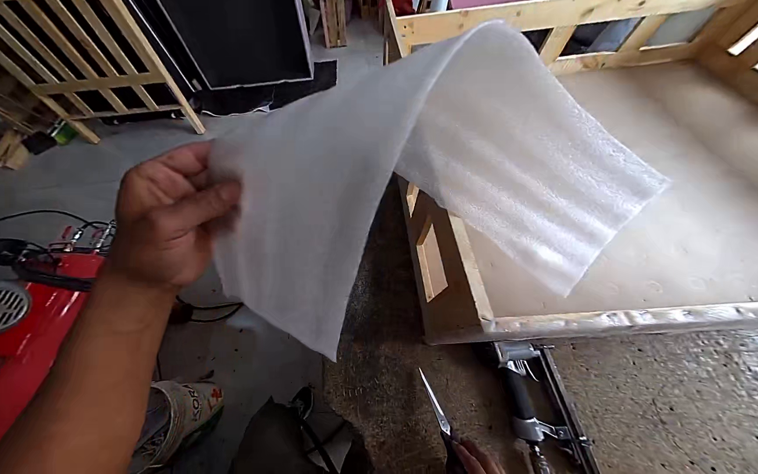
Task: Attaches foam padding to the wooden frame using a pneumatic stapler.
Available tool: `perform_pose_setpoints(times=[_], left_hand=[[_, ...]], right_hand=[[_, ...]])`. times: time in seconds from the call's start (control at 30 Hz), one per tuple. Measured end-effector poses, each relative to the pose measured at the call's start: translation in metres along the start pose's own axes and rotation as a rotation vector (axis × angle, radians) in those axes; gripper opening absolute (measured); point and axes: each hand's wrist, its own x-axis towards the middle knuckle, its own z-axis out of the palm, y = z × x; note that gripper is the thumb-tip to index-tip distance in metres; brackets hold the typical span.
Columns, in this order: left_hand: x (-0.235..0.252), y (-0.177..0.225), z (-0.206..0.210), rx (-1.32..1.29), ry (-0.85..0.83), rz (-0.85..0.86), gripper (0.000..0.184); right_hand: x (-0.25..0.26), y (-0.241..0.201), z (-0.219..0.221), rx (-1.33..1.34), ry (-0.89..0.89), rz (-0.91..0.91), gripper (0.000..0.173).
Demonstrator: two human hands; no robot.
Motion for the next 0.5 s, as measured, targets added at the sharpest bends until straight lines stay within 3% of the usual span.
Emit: perform_pose_setpoints(times=[0.07,0.13,0.2,0.23,0.3,0.4,0.5], left_hand=[[-0.009,-0.004,-0.017,0.031,0.001,-0.045,0.039],[-0.008,-0.011,-0.032,0.046,-0.031,-0.036,0.052],[0.001,-0.021,-0.043,0.03,-0.09,-0.021,0.066],[0.007,-0.029,-0.043,0.015,-0.128,-0.003,0.066],[0.017,-0.054,-0.033,-0.038,-0.212,0.04,0.05],[0.036,-0.096,0.008,-0.179,-0.408,0.061,0.032],[0.056,-0.137,0.066,-0.246,-0.718,0.061,0.025]], right_hand=[[0.01,-0.003,0.003,-0.169,-0.007,-0.048,0.026],[0.028,0.022,-0.003,-0.303,0.071,-0.081,0.026],[0.058,0.058,-0.024,-0.354,0.24,0.025,0.045],[0.072,0.067,-0.042,-0.347,0.237,0.159,0.061],[0.096,0.071,-0.072,-0.301,0.147,0.413,0.082],[0.118,0.06,-0.092,-0.296,-0.048,0.558,0.103],[0.12,0.027,-0.074,-0.238,-0.126,0.614,0.095]])
